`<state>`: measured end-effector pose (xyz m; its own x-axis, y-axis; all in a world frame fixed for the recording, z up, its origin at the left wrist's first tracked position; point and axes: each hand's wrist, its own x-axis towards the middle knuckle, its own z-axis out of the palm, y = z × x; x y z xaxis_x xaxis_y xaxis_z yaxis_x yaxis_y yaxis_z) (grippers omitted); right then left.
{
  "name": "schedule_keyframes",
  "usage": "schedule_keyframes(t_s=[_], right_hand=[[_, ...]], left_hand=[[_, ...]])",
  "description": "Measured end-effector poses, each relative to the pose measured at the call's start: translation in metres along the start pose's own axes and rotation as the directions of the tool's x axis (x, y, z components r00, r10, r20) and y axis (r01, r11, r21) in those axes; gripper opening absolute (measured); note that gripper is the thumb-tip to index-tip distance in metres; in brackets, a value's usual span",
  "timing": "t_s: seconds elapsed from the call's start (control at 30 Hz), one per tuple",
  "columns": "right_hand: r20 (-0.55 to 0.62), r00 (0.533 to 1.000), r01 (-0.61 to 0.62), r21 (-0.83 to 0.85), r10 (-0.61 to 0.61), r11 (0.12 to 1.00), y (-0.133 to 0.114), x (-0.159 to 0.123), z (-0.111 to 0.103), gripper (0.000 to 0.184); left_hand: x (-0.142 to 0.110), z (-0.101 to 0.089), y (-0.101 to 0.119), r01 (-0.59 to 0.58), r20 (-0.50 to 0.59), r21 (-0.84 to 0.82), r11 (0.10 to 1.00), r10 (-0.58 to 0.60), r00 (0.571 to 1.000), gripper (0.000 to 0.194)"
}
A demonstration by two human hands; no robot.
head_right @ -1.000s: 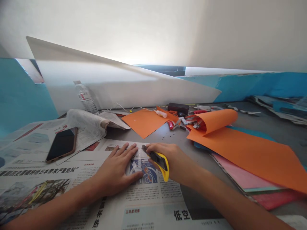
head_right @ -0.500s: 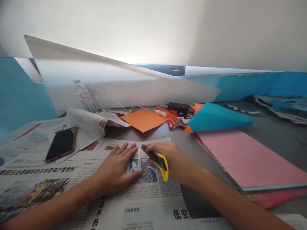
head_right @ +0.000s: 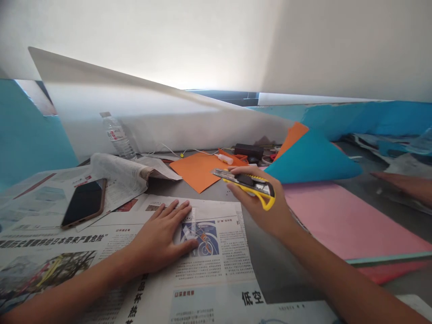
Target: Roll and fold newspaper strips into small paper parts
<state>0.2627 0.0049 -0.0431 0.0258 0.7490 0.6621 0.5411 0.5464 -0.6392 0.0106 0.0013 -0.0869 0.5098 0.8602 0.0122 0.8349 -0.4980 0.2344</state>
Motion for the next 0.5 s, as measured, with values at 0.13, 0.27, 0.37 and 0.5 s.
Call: schedule_keyframes(t_s=[0.13, 0.27, 0.37, 0.5], right_hand=[[0.040, 0.999, 0.004, 0.001, -0.004, 1.000, 0.001, -0.003, 0.004, 0.018], [0.190, 0.981, 0.035, 0.019, -0.038, 0.999, -0.006, -0.012, 0.009, 0.019], [0.238, 0.970, 0.043, 0.017, -0.046, 0.999, -0.010, -0.014, 0.009, 0.019], [0.243, 0.968, 0.050, 0.030, -0.056, 0.998, -0.008, -0.012, 0.008, 0.021]], left_hand=[[0.000, -0.001, 0.002, -0.002, 0.003, 0.010, 1.000, 0.002, 1.000, 0.089], [0.000, -0.002, 0.003, 0.002, 0.002, 0.001, 1.000, -0.002, 1.000, 0.087], [-0.001, -0.002, 0.003, 0.005, 0.000, 0.005, 1.000, -0.005, 1.000, 0.086], [-0.001, -0.003, 0.003, 0.006, 0.012, 0.022, 1.000, -0.007, 1.000, 0.088]])
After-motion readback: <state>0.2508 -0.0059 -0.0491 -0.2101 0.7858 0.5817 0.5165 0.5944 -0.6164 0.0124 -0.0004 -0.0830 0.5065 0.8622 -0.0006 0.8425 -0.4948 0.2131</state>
